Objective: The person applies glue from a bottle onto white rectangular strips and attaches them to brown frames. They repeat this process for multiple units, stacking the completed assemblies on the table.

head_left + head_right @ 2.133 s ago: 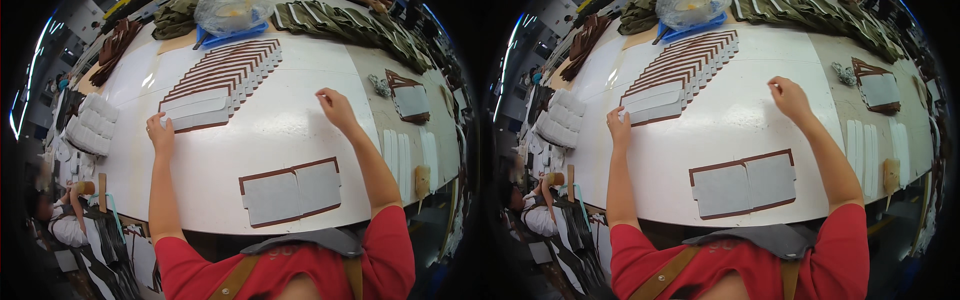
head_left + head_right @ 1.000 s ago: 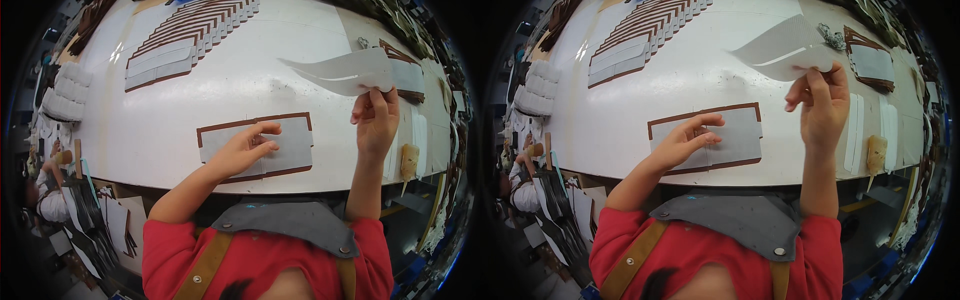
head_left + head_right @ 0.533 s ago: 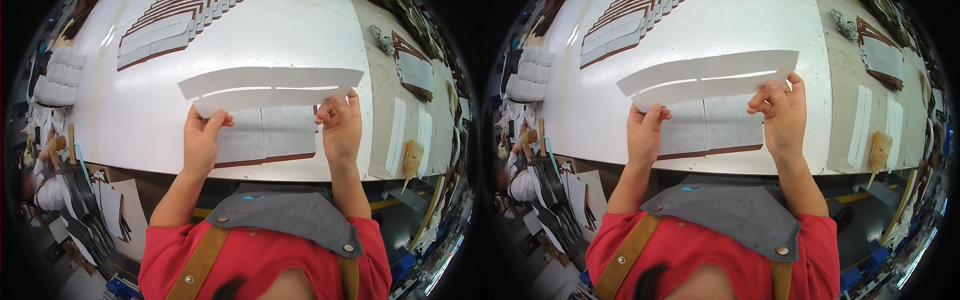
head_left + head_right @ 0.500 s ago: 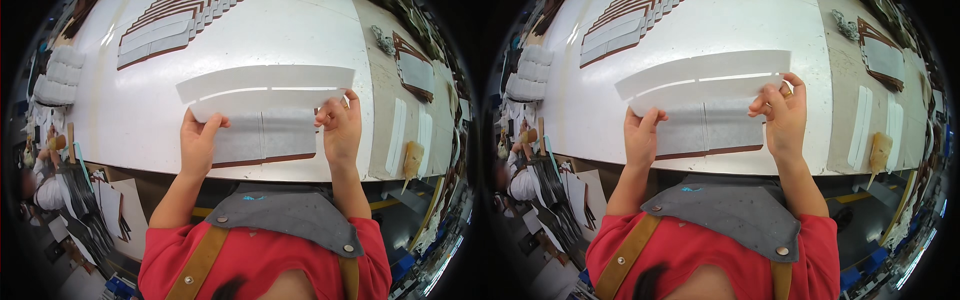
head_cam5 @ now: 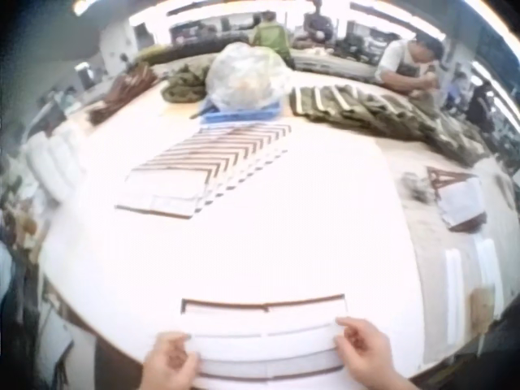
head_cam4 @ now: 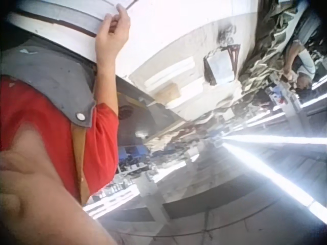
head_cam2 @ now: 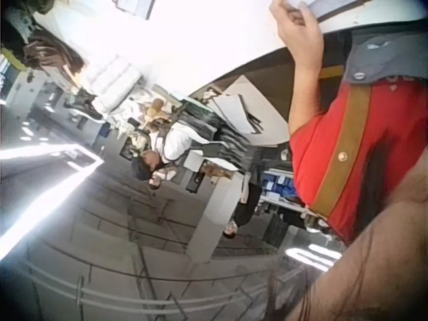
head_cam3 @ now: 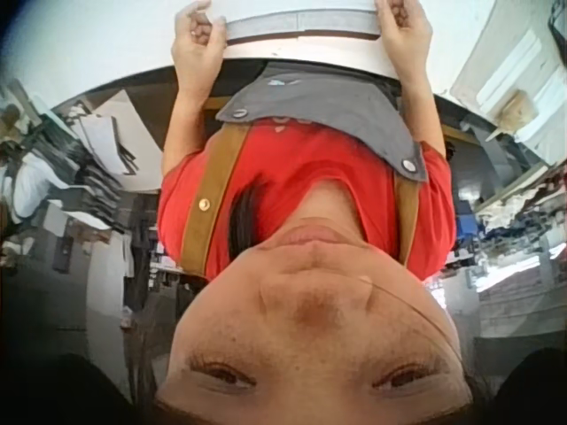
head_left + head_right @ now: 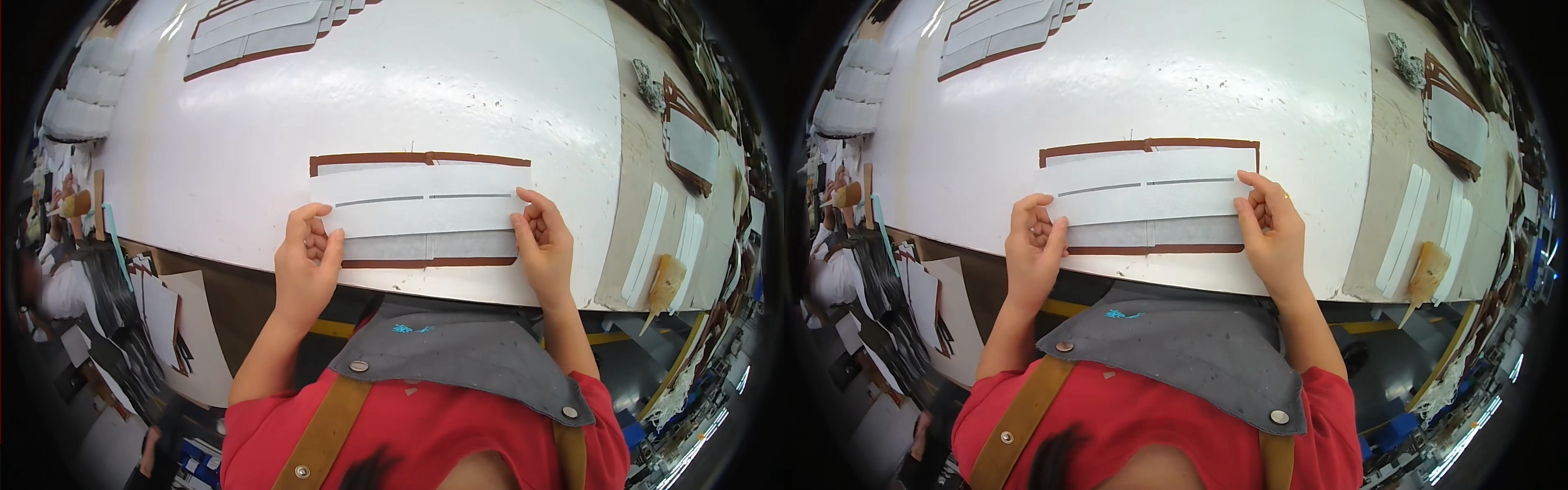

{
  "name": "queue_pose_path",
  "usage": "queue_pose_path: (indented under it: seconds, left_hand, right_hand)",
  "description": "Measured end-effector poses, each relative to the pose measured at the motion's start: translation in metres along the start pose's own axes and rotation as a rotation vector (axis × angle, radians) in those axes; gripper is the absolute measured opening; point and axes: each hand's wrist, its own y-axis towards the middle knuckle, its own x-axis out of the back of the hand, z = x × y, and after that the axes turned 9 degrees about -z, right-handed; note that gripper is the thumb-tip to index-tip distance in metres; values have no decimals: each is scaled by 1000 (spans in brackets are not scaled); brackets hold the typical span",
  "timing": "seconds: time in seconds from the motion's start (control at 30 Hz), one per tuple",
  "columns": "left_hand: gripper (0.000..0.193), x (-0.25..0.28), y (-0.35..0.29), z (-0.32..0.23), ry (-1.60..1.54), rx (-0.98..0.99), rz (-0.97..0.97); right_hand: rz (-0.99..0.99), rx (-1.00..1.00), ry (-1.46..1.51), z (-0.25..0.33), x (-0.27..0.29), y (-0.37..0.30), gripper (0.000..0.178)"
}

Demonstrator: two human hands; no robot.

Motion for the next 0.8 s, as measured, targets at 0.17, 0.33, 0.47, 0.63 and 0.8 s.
queue_pose_path:
  seconds: [0.17, 0.33, 0.47, 0.63, 0.8]
  left_hand:
    - [31, -1, 6, -1, 135, -41, 3]
    - [33, -1, 11, -3, 173, -50, 27]
    - [34, 0, 12, -5, 196, -36, 48]
    - [34, 1, 13, -1, 232, -96, 67]
    - [33, 3, 14, 0, 225, -80, 77]
  right_hand:
    - [3, 62, -65, 1, -2, 3, 30]
    - [-7, 101, -108, 0, -3, 6, 29]
    - [-13, 134, -158, 1, -3, 6, 30]
    - [-16, 107, -170, 0, -3, 5, 30]
    - [-20, 158, -209, 0, -4, 5, 31]
